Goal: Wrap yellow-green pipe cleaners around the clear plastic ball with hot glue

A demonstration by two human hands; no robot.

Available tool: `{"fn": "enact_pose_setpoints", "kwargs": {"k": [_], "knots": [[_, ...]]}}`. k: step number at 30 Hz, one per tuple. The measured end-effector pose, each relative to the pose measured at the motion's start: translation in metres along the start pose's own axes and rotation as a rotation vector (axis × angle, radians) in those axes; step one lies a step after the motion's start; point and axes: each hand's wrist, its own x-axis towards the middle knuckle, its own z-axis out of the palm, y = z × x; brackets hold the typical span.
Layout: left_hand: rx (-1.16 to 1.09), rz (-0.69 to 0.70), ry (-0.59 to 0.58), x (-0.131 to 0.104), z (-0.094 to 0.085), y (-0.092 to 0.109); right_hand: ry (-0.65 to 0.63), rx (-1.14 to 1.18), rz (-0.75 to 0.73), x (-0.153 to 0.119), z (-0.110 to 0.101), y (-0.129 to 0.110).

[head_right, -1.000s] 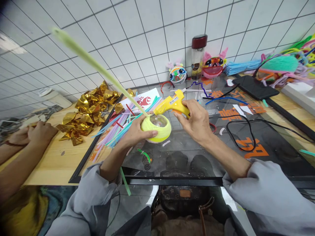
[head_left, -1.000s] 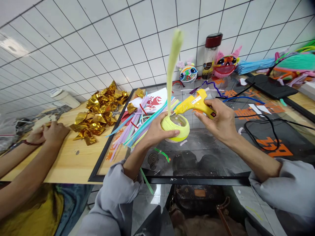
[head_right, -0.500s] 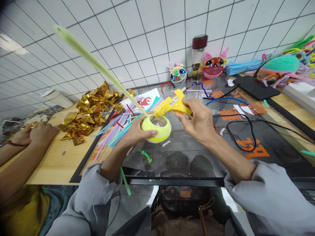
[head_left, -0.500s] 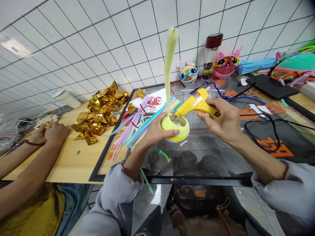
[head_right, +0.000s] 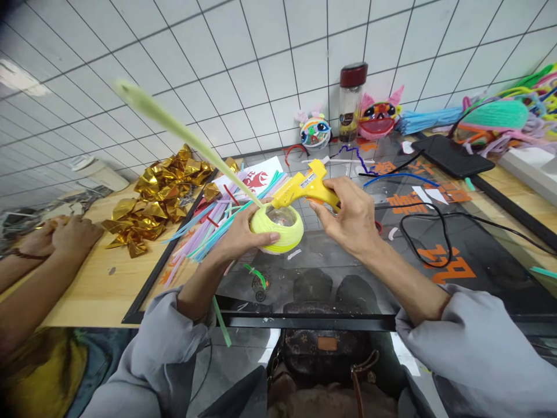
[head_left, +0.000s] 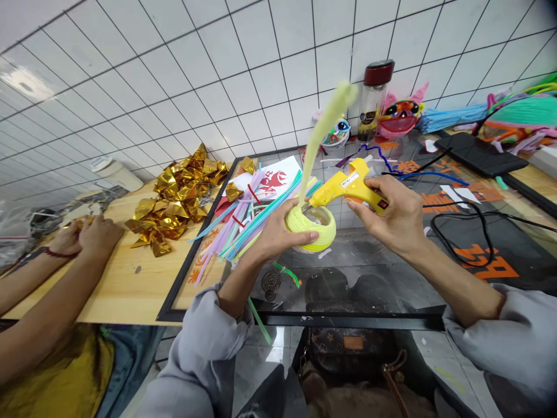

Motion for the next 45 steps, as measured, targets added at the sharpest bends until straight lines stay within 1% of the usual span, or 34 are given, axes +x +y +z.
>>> {"fn": "enact_pose_setpoints", "kwargs": {"k": [6,10,18,26,31,38,42,45], "knots": [[0.023,0.043,-0.001,-0.0003,0.0002,-0.0002,0.024,-0.010,-0.007,-0.0008,0.0026,0.0002],[0.021,0.032,0.000,-0.0002,-0.0002,0.0004,0.032,-0.044,0.013,-0.0020,0.0041,0.0005],[0.030,0.039,-0.003,-0.0007,0.0007,0.0009,0.028,-0.061,0.004,-0.0037,0.0060,0.0038],[0.027,0.030,-0.014,-0.0002,-0.0003,0.0018,0.035,-0.048,0.004,-0.0034,0.0055,0.0041],[0.037,0.035,-0.002,0.0002,-0.0003,0.0009,0.016,-0.032,0.011,-0.0022,0.0040,0.0048],[0.026,0.025,-0.015,-0.0005,-0.0003,0.0019,-0.002,-0.008,0.035,-0.0015,0.0026,0.0044],[0.026,0.036,0.005,0.0000,-0.0002,-0.0002,0.005,0.014,0.020,0.0004,0.0013,0.0037],[0.011,0.036,-0.006,0.0005,-0.0001,-0.0017,0.007,0.028,0.012,0.0019,0.0000,0.0035]]}}
